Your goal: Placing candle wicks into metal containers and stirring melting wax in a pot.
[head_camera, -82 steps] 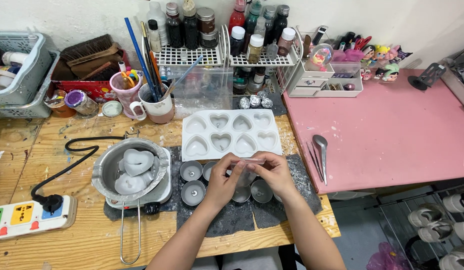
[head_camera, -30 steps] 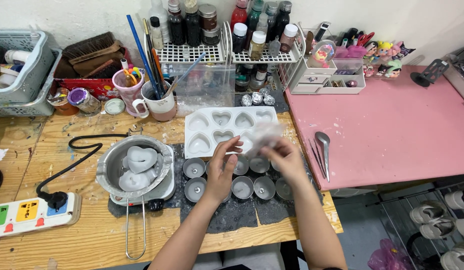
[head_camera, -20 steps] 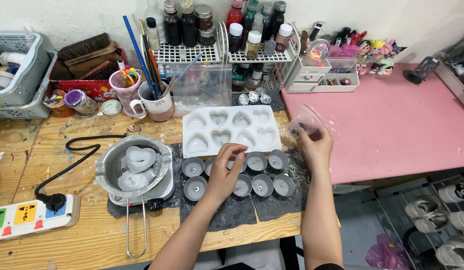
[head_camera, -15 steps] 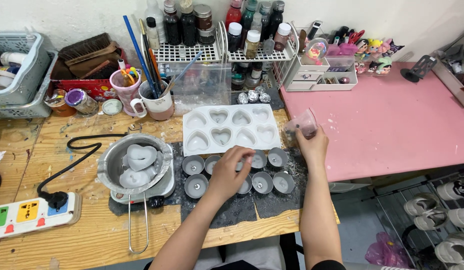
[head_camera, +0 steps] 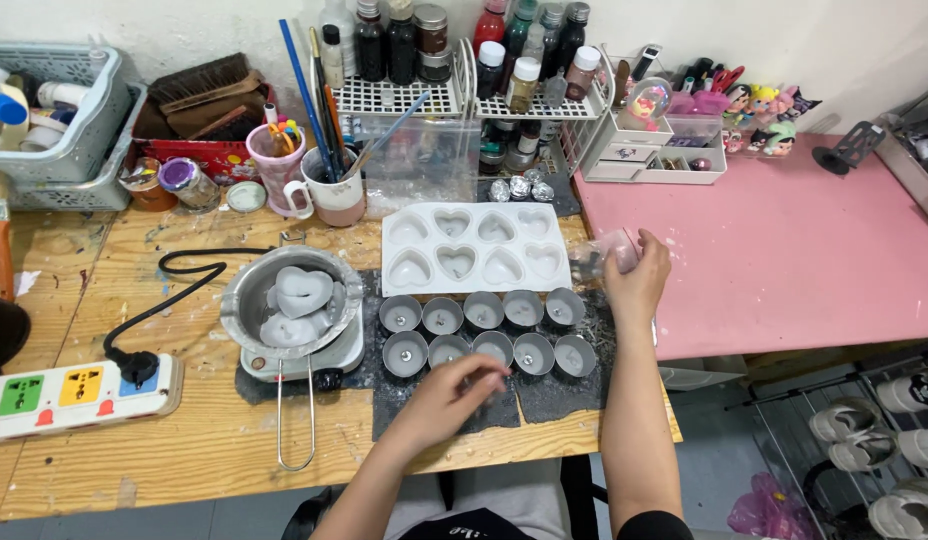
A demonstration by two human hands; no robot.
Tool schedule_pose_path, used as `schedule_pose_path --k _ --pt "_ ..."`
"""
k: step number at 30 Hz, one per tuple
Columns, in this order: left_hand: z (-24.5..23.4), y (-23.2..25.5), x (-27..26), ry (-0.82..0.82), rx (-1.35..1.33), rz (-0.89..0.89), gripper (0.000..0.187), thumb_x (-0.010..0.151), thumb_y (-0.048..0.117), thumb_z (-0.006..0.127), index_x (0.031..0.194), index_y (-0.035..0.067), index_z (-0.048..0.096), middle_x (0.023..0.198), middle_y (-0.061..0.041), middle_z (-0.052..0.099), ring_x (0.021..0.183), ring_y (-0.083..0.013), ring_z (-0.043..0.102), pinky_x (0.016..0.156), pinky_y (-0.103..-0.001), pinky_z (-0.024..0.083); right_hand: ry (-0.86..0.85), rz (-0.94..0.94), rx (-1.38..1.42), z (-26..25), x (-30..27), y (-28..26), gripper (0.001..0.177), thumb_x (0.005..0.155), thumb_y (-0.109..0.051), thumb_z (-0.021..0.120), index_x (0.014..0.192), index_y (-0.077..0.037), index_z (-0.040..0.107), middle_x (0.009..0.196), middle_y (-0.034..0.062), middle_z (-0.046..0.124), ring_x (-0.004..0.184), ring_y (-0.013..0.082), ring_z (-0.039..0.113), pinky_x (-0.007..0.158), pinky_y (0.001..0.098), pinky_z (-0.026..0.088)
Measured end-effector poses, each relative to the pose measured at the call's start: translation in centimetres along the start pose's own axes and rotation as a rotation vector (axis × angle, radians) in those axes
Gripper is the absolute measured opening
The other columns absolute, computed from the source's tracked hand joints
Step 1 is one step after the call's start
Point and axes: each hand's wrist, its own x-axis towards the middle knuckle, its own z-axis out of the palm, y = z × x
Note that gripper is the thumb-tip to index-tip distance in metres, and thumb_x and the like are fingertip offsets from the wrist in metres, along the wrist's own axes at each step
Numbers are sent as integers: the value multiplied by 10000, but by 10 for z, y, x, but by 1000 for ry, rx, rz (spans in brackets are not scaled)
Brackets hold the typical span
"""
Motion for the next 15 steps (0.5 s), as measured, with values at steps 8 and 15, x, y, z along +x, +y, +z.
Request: schedule_pose_path --k 8,15 --pt "-49 -65 -91 307 -704 -384 330 990 203 487 1221 25 642 910 -86 685 744 -159 635 606 -261 529 -21 328 126 -46 -6 12 340 946 -160 708 1255 -21 669 1228 134 657 1143 250 629 1010 405 520" --pt "-93 -70 -135 419 -1148 -225 699 985 575 323 1213 -29 592 893 -97 663 779 -206 642 637 -333 513 -122 349 -163 -89 -72 44 352 898 -245 806 1149 -15 717 1041 166 698 1007 330 617 914 471 485"
